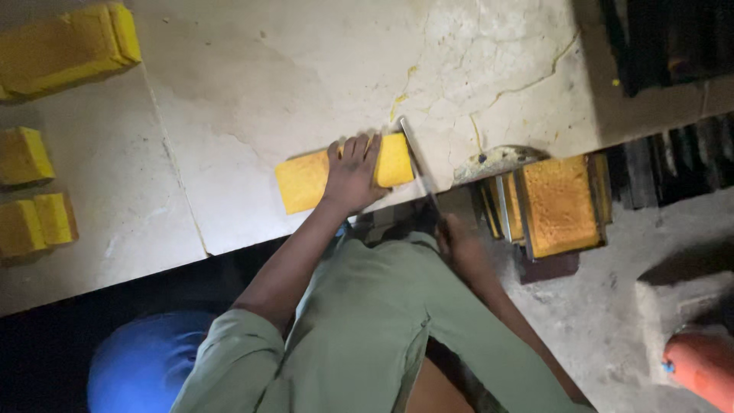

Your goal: The person uses a long knife to slice yellow sponge blocks into smaller pieces on a white table. They remove a block from a metal frame, cut it into strips, and stack the pieces. Another person is visible working nearby.

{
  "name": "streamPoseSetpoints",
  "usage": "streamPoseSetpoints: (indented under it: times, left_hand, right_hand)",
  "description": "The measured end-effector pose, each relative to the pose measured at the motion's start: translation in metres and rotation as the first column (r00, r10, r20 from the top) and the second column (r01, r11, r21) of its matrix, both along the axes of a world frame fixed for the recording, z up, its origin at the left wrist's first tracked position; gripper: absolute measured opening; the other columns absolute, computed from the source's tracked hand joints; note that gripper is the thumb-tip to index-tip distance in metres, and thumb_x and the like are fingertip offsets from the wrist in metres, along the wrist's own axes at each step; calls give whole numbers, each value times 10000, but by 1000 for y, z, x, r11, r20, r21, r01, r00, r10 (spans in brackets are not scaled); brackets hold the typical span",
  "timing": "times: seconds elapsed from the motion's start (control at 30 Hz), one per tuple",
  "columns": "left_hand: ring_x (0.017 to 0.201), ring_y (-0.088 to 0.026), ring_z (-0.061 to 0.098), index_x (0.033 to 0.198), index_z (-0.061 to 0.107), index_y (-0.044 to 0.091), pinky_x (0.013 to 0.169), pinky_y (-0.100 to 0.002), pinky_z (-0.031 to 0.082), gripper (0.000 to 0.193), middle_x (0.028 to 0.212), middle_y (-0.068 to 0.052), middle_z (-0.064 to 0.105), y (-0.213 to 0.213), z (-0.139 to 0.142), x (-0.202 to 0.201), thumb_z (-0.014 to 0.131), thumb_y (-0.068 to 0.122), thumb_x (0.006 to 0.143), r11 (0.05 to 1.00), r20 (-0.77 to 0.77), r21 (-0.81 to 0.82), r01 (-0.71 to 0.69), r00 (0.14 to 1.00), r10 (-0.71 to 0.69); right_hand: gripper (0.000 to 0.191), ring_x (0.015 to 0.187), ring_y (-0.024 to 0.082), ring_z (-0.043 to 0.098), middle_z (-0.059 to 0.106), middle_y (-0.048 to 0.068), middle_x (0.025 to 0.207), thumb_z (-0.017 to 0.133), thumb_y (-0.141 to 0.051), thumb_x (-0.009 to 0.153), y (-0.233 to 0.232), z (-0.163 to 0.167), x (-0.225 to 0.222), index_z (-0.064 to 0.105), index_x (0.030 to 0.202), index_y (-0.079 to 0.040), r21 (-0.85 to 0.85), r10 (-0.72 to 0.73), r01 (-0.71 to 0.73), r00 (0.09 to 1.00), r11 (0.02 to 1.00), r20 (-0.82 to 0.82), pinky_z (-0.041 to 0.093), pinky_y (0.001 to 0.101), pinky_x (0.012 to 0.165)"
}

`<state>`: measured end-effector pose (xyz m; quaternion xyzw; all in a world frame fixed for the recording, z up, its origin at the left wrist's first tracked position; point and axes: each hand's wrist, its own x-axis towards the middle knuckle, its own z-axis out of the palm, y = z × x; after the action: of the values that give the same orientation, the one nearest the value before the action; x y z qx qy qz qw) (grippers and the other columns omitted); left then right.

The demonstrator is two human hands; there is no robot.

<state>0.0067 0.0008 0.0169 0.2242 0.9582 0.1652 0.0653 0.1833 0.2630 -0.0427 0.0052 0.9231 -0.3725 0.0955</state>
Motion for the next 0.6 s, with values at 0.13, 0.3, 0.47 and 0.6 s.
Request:
streamPoseSetpoints:
  times: [0.13, 0.3, 0.47, 0.6]
  left_hand:
    - [1250, -327, 461, 1420, 492, 38, 1046, -680, 269, 803, 1348, -177, 548, 24, -3, -8, 683, 536, 819, 997, -141, -11, -76, 987, 73]
    - [1147, -321, 510, 1403, 548, 1, 978, -559, 373, 619, 1264, -143, 574, 41, -16, -9, 593, 406, 938, 996, -167, -18, -84, 983, 80]
    - [1121, -317, 517, 1364, 556, -1, 932, -553, 383, 633, 1233, -140, 577, 43, -23, -12, 592, 396, 872, 994, -168, 8, -111, 979, 111]
    - [1104, -302, 509, 1418, 518, -11, 945, -560, 383, 672, 1201, -130, 569, 46, -24, -15, 564, 406, 892, 992, -86, -6, -124, 989, 123]
  right_hand:
    - [531, 761, 520, 654, 674, 311, 861, 587, -167, 926, -13, 5, -31, 389, 1383, 17, 218, 158, -174, 983, 960, 91, 506, 610, 661]
    - [504, 769, 503, 685, 692, 309, 813, 646, -187, 829, -35, 19, -109, 446, 1232, 40, 324, 137, -178, 980, 929, 147, 540, 597, 714]
    - [373, 824, 502, 688, 696, 301, 843, 589, -128, 870, -71, 44, -138, 466, 1185, 29, 330, 78, -139, 978, 934, 192, 536, 593, 756]
    - [458, 806, 507, 681, 689, 311, 913, 548, -138, 934, -65, 95, -73, 426, 1341, 33, 275, 62, -139, 960, 951, 273, 531, 600, 694]
